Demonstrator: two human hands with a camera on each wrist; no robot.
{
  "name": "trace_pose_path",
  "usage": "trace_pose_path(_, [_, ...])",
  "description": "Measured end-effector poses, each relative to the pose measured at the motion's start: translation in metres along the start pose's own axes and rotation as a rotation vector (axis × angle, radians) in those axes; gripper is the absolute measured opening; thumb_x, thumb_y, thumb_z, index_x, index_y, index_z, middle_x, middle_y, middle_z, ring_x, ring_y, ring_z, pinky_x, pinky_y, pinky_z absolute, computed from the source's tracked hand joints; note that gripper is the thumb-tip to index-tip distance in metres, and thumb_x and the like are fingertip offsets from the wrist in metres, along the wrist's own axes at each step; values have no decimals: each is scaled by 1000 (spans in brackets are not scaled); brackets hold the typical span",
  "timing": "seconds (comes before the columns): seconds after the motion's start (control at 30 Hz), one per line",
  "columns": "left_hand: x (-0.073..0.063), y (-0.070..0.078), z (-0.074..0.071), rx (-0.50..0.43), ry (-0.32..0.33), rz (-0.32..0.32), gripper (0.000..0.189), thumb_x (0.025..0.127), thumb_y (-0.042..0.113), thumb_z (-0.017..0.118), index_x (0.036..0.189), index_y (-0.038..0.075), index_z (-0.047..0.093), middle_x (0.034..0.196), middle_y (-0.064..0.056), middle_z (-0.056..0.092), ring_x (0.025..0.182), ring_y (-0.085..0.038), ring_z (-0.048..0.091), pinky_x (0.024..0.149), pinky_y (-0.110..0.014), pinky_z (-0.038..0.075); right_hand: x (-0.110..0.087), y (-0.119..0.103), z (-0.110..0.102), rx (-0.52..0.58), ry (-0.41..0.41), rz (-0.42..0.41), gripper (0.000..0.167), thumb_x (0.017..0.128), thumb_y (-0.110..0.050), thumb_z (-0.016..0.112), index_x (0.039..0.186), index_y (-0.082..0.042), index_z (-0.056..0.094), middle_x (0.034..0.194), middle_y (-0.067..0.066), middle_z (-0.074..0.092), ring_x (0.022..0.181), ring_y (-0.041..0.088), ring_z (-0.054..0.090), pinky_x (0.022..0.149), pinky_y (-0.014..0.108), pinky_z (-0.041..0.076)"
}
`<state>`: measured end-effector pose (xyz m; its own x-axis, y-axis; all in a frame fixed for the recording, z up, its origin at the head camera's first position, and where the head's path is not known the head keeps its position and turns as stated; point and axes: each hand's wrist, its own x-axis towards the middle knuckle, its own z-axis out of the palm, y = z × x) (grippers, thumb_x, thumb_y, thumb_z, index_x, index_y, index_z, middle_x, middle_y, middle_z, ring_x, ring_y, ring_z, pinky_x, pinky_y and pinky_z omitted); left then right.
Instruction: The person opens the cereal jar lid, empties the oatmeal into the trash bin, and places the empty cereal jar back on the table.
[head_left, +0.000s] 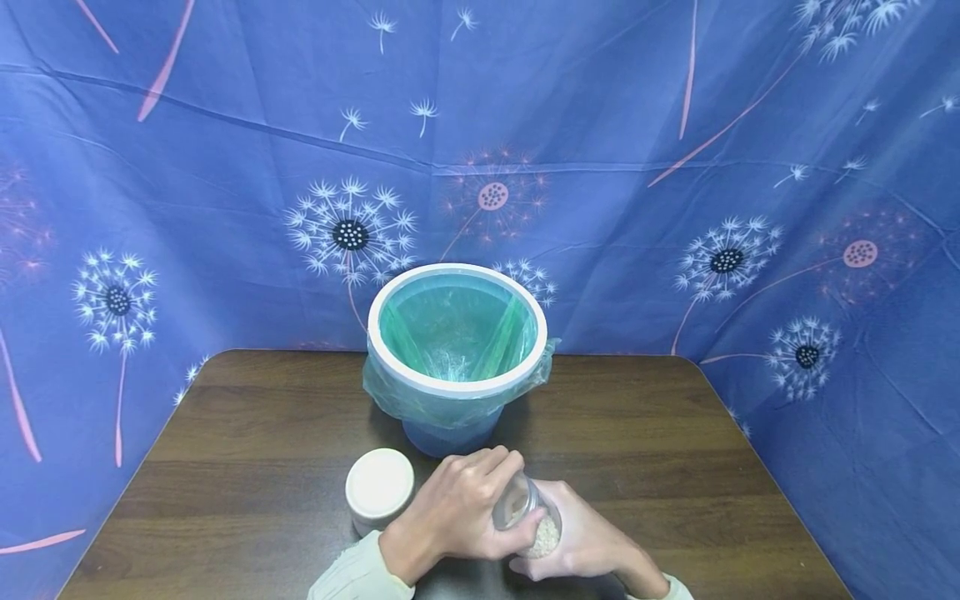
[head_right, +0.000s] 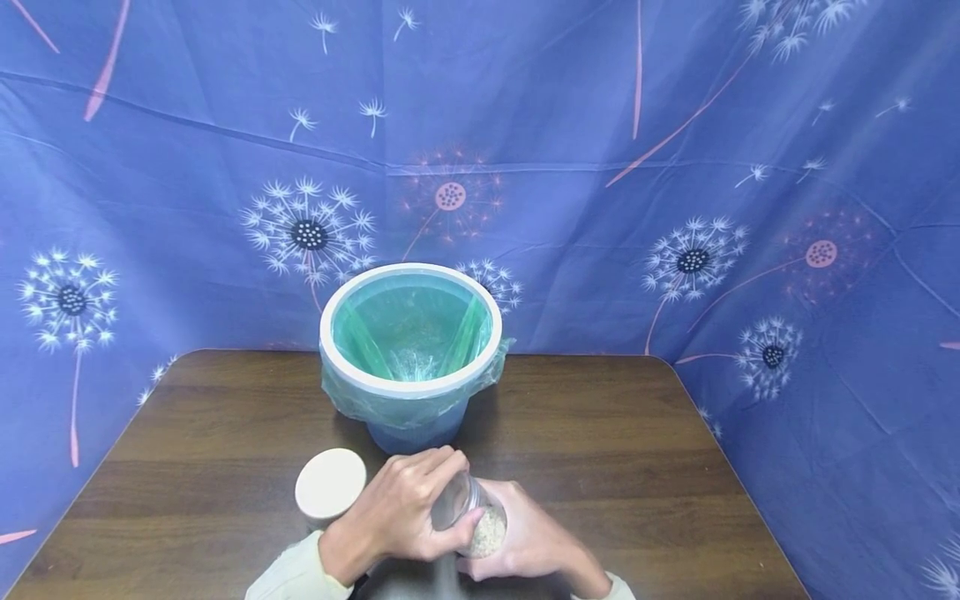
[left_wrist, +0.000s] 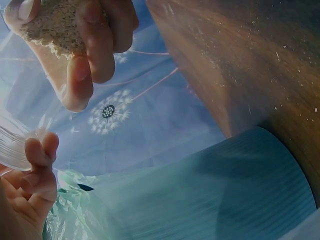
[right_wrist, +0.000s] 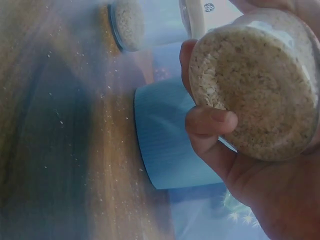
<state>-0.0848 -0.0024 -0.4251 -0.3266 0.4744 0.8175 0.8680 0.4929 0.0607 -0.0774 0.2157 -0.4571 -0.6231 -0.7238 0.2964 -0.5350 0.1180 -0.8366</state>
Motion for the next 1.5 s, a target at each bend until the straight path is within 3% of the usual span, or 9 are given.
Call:
trace_pose_path(0.37, [1,0,3,37,23,-2,33,85,45,69,84,15,56,72,9,42,55,-5,40,46,-16,35,-2,4,5,-2,33,-8,51,79,-10,89,124,-16,65,108,-2,75,91,8,71,77,33,61])
trace_pose_path(0.97, [3,-3,2,66,-6,-29,34,80,45,74,83,17,55,69,10,43,54,-6,44,45,-18,35,0,5,8,47,75,-3,56,78,-4,90,128,-9,64,112,5,75,96,12,73,80,35,62])
trace_pose_path(1.23, [1,-2,3,45,-67,-169,36,78,42,79,81,16,54,68,7,48,54,-8,46,45,-24,39,2,4,13,-70,193,62,59,75,-5,91,126,-16,65,107,-3,75,89,10,72,75,33,61])
trace_pose_path(1.5, [1,0,3,64,-73,-185,37,78,43,79,83,16,54,70,7,49,55,-10,50,46,-25,42,1,4,14,-92,217,34,62,73,-5,92,127,-15,65,106,-3,75,89,8,71,74,32,61])
